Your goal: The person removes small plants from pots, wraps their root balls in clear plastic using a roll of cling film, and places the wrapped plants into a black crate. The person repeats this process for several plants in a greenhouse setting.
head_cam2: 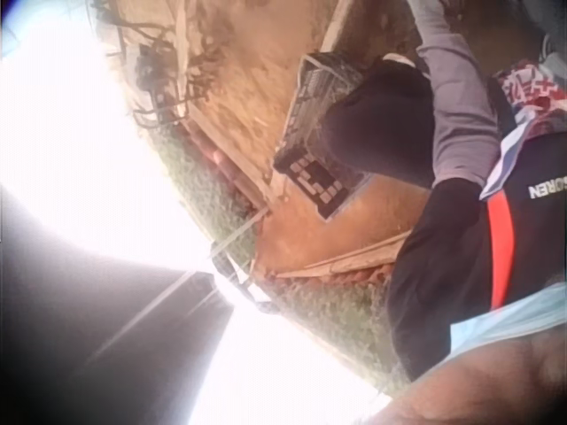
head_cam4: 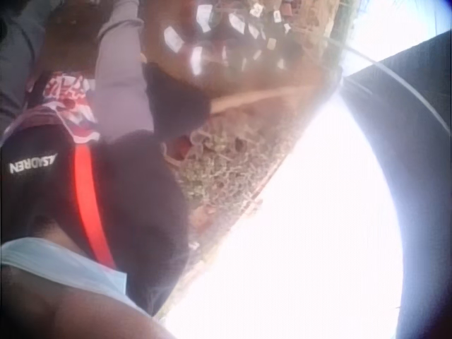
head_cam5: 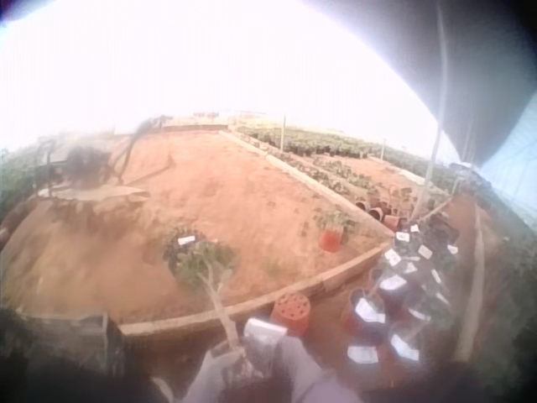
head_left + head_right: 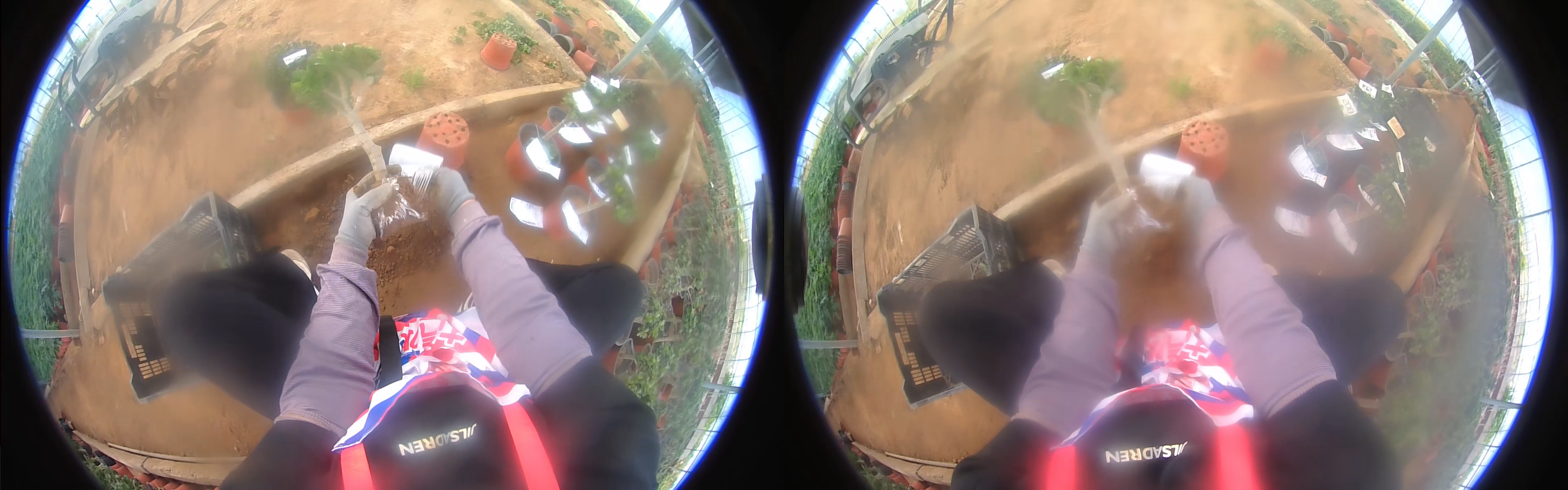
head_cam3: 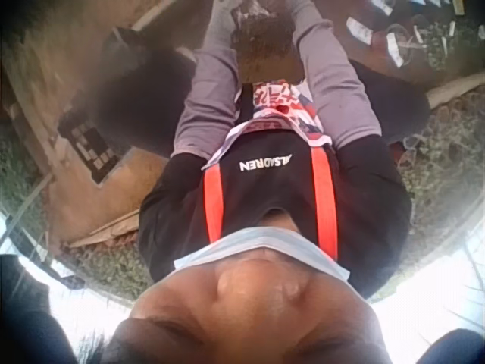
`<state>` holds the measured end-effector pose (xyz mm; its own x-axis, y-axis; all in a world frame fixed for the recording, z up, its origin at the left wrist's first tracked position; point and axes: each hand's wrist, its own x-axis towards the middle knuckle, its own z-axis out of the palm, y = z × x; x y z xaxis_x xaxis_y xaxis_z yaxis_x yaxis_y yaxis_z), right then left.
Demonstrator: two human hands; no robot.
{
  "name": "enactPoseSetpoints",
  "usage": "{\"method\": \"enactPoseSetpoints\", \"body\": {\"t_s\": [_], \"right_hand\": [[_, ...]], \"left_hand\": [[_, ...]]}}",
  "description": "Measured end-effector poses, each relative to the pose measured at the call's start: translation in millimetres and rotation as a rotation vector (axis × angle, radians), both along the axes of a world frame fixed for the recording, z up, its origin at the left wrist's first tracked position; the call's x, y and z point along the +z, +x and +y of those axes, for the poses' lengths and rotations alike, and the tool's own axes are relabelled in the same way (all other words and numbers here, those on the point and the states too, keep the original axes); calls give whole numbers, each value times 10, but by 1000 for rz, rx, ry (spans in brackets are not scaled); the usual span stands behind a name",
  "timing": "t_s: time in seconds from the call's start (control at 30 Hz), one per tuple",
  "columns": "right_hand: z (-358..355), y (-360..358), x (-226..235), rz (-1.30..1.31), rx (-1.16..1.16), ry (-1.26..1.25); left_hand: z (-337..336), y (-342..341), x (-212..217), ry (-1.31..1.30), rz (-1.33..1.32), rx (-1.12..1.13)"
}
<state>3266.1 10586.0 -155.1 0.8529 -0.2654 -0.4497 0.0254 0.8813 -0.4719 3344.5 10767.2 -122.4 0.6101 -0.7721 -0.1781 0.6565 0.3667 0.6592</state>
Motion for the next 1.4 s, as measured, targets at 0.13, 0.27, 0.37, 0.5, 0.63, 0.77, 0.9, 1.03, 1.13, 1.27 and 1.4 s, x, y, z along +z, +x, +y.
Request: {"method": "enactPoseSetpoints", "body": {"t_s": [0.13,0.27,0.37,0.5,0.63,0.77,0.9,1.03,1.13,1.27,1.4], "right_hand": [[32,25,926,-342,-216,-202],[639,77,1251,-425,-286,-227],[803,-47,1448,-429,-259,-427],[1105,-521,1567,-326,-22,-869],[1294,-552,1301,433,226,-729],[766,-16,1054,327,-238,-612],[669,98,1105,-384,-286,-434],[784,-59,1372,-250,-471,-993],[614,-107,1536,-352,-474,-953],[414,-98,1426,-397,-516,-1167],[550,-65,1113,-383,-459,-981]], "left_hand": [[-113,-1,107,80,-63,13],[-189,-19,123,-137,-254,129],[-241,61,239,-41,-158,168],[-254,584,701,40,-354,202],[-243,903,1035,-47,-20,133],[-248,708,885,115,-265,126],[-299,562,705,491,-630,263],[-327,369,765,325,-460,177],[-257,200,857,-35,-394,-126],[-237,192,751,-17,-604,14],[-402,194,400,-191,-438,118]]}}
